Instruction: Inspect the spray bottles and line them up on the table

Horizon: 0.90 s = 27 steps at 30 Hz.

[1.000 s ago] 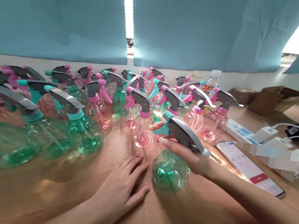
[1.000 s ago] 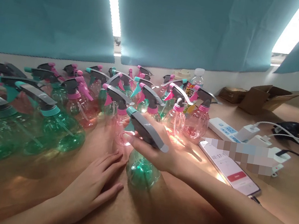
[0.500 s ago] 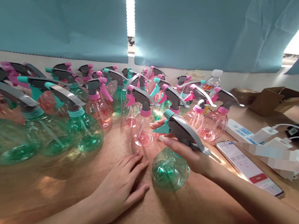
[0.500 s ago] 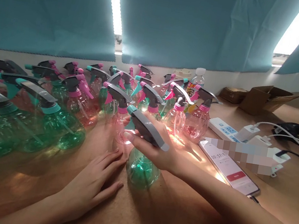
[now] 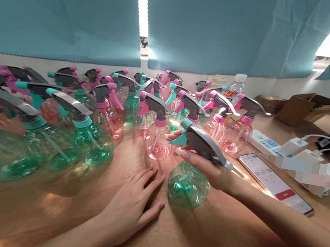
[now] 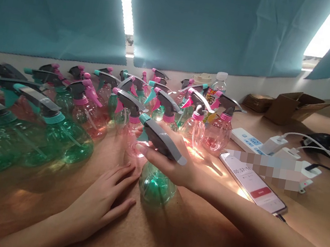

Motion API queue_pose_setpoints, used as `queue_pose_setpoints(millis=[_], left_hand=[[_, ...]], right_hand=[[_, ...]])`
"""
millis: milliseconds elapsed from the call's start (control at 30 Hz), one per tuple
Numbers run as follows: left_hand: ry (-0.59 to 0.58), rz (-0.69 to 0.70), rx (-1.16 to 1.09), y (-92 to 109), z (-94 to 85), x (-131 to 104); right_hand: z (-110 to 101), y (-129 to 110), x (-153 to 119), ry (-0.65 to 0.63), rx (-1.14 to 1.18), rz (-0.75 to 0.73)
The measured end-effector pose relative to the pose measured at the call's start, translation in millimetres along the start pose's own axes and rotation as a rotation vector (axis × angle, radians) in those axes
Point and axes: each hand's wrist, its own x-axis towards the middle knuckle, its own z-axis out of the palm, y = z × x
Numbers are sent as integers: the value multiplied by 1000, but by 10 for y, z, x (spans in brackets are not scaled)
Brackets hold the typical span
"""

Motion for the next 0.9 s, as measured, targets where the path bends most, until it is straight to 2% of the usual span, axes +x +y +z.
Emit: queue_pose_setpoints(millis=[400, 900], left_hand=[[37, 0, -16, -19, 37, -12], [39, -2, -21, -20, 40, -13]], right_hand=[[-13, -10, 16, -37, -30, 18], [-39, -24, 8, -15, -90, 17]])
